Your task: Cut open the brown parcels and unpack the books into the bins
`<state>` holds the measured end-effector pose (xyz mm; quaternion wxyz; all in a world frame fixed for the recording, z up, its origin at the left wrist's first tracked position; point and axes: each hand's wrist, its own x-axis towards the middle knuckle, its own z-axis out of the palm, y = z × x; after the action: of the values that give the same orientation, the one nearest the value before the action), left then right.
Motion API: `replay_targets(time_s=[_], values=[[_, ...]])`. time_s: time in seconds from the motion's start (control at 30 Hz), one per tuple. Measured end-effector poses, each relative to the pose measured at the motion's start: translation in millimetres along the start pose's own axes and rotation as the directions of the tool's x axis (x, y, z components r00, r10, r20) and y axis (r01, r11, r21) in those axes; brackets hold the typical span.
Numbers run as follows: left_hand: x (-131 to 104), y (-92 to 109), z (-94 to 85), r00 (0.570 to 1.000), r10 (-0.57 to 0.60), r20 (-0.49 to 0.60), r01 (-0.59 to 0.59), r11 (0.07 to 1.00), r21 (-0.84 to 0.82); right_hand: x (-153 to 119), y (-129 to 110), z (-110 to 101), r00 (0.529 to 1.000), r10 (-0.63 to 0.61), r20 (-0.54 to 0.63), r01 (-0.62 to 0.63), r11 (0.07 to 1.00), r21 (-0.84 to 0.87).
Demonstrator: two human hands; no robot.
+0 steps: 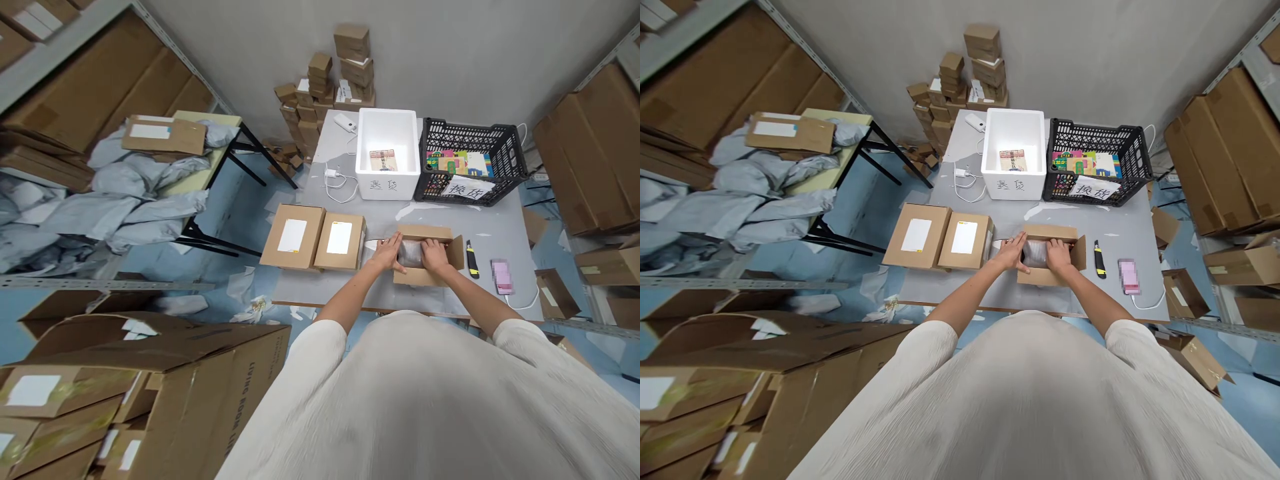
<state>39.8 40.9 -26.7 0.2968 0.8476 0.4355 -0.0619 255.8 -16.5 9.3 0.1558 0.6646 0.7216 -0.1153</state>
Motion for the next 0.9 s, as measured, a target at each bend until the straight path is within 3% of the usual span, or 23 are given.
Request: replay_targets(time_s=[0.53, 0.9], values=[[-3.8, 4.8, -5.3, 1.0, -0.018, 0.023, 0.016, 0.998, 0.053, 8.4, -9.1, -2.5, 0.992, 0.108, 0.067, -0.111, 0.993, 0.047], [-5.8, 3.5, -2.7, 1.0, -0.012, 0.013, 0.011, 1.0, 0.009, 1.2, -2.7, -10.2, 1.0, -0.023, -0.001, 0.023, 1.0, -0.001]])
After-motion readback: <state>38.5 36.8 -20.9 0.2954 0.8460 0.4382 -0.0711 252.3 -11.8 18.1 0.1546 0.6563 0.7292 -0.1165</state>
